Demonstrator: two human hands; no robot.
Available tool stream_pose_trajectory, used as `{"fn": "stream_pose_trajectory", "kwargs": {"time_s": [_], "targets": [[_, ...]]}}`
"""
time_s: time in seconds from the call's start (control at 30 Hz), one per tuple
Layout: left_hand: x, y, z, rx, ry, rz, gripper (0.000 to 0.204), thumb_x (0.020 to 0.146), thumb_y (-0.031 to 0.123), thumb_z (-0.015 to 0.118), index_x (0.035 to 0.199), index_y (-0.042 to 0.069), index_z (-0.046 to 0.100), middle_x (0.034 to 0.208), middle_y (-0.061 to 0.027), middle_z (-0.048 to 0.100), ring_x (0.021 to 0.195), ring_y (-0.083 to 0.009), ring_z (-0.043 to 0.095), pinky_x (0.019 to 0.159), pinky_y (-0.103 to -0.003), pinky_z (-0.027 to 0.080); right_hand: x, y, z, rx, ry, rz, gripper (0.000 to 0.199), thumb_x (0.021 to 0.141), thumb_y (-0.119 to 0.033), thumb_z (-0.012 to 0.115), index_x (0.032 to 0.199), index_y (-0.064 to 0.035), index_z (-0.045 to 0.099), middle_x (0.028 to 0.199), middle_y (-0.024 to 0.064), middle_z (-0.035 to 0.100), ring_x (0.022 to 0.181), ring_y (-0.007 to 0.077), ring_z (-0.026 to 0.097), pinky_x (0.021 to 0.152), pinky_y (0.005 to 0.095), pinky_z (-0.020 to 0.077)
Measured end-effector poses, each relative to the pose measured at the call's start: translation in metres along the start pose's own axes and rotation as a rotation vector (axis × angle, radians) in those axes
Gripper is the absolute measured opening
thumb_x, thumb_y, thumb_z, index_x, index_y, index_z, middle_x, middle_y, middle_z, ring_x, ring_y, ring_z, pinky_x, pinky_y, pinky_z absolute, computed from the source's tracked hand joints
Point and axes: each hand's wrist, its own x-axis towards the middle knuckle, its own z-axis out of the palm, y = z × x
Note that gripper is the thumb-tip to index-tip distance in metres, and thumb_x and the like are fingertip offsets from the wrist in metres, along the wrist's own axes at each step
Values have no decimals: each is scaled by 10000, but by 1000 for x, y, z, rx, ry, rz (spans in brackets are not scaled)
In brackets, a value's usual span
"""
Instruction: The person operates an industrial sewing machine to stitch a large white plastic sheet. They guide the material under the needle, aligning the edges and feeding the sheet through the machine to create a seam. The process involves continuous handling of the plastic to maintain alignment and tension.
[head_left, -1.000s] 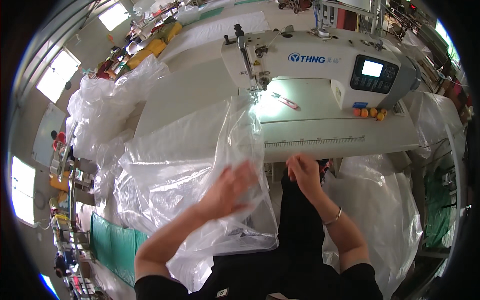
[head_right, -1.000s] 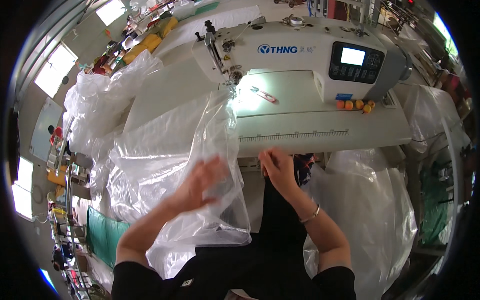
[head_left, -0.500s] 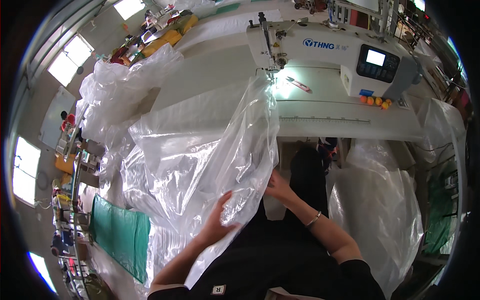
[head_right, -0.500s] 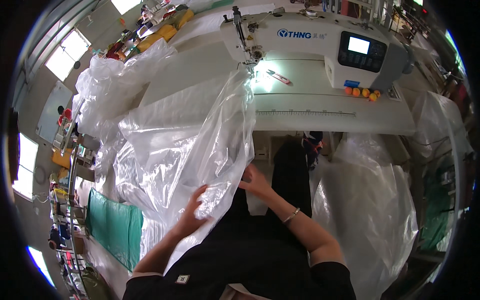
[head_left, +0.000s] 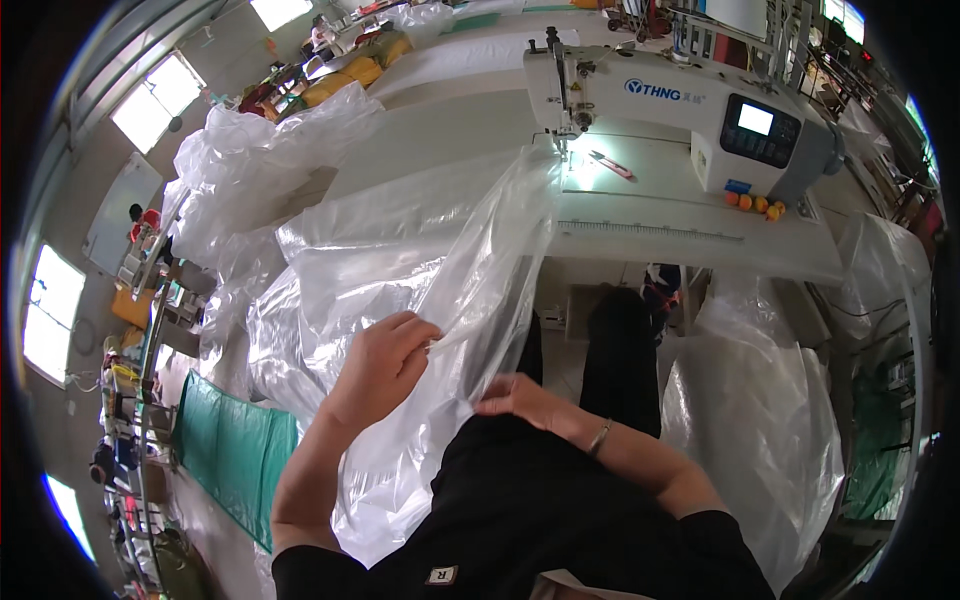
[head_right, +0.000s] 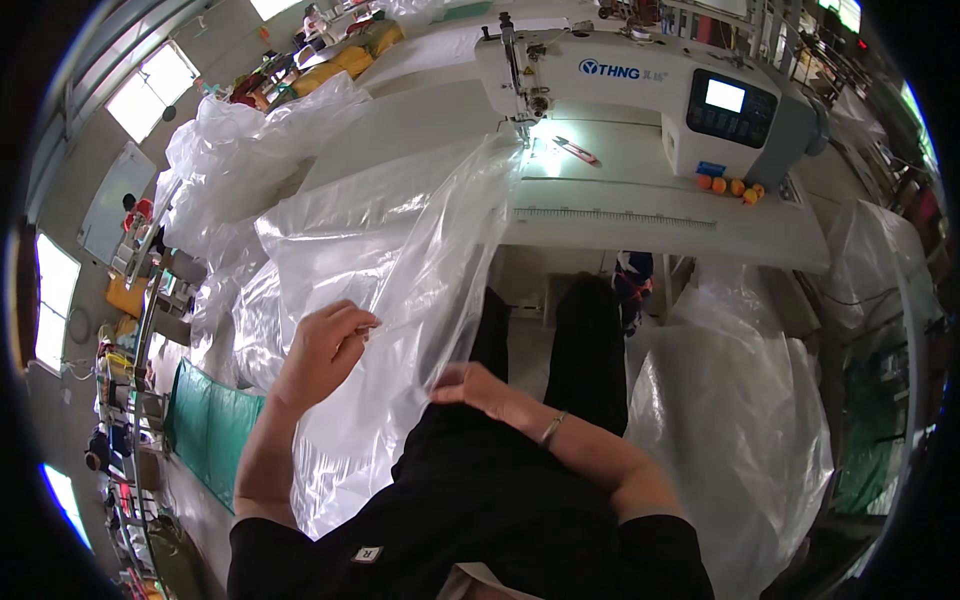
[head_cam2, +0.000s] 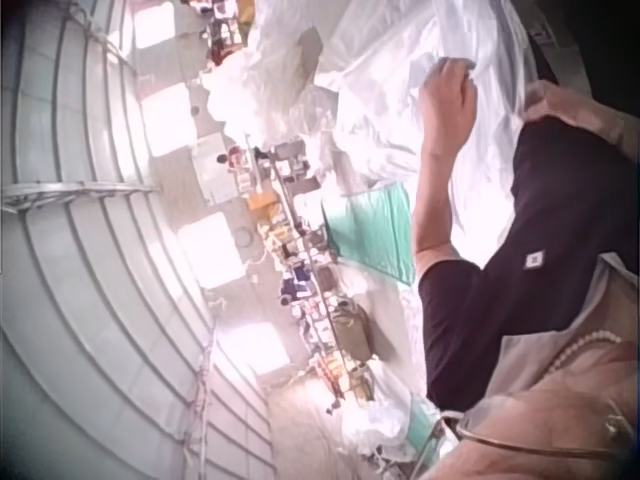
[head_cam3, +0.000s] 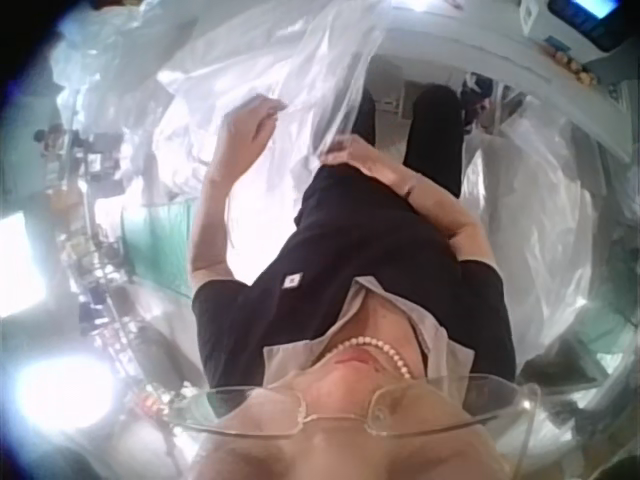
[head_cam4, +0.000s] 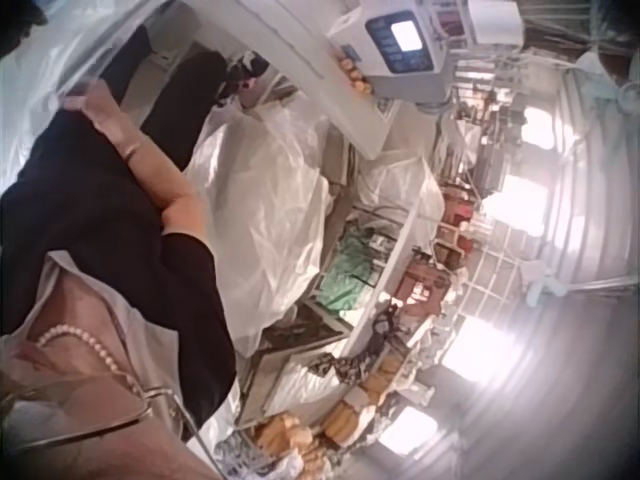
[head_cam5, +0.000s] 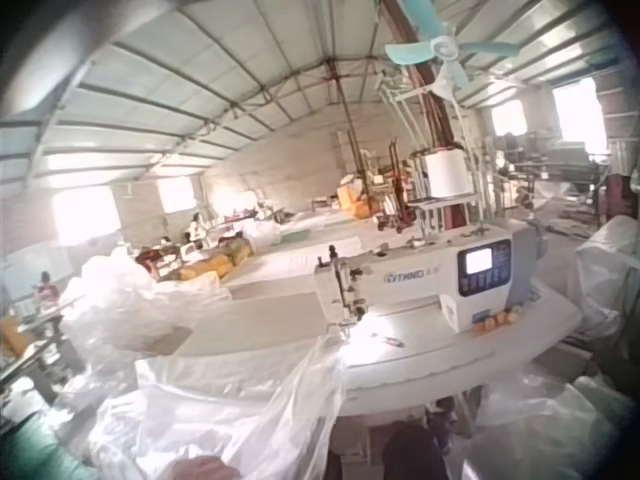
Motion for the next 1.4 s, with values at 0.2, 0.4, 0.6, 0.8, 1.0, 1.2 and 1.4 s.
{"fn": "stream_pose_trajectory", "kwargs": {"time_s": [0.2, 0.4, 0.6, 0.8, 1.0, 1.2, 1.4], "targets": [[9, 17, 25, 24, -182, 217, 178, 768, 25, 558, 938, 32, 609, 871, -134, 588, 777, -343, 598, 690, -427, 494, -51, -15, 40, -138, -447, -44, 241, 929, -189, 633, 1109, -33, 671, 1047, 41, 685, 994, 121, 612, 901, 270, 461], [-53, -28, 102, -381, -175, -182, 126, 903, 57, 587, 1001, -20, 601, 792, -103, 647, 717, -167, 639, 654, -287, 502, -82, -25, 40, -706, -223, -326, 251, 911, -252, 629, 1026, -37, 689, 921, 149, 692, 850, 262, 669, 774, 336, 503], [-51, -8, 100, -562, -98, -312, 153, 916, 13, 555, 1058, -32, 590, 750, -77, 639, 701, -120, 622, 652, -256, 500, -74, -41, 54, -920, -204, -444, 280, 925, -280, 570, 906, -21, 674, 814, 194, 651, 787, 368, 633, 708, 428, 492], [-49, -15, 105, -422, -109, -155, 141, 924, 24, 552, 1043, -17, 615, 733, -59, 622, 691, -106, 586, 632, -260, 478, -58, -45, 62, -990, -213, -384, 330, 928, -318, 554, 861, -12, 659, 778, 200, 643, 759, 376, 634, 697, 450, 490], [-45, -19, 116, -439, -194, -327, 167, 929, 69, 546, 1053, -27, 606, 701, -51, 597, 646, -91, 585, 586, -270, 467, -49, -42, 69, -1205, -266, -280, 354, 925, -352, 549, 869, -22, 662, 812, 202, 650, 809, 368, 643, 732, 447, 503], [-34, -12, 92, -314, -166, -211, 178, 914, 97, 561, 1017, -37, 616, 680, -104, 626, 605, -174, 643, 566, -290, 476, -53, -81, -32, -446, -65, -134, 336, 962, -328, 496, 957, -34, 660, 876, 115, 682, 882, 253, 670, 756, 348, 511], [-6, 21, 101, -38, -69, 284, 89, 803, 85, 606, 768, 52, 532, 632, -78, 543, 564, -286, 585, 508, -384, 473, 13, -46, 9, 192, 283, -562, 245, 979, -230, 500, 1052, -22, 608, 949, 91, 656, 952, 165, 607, 803, 336, 497]]}}
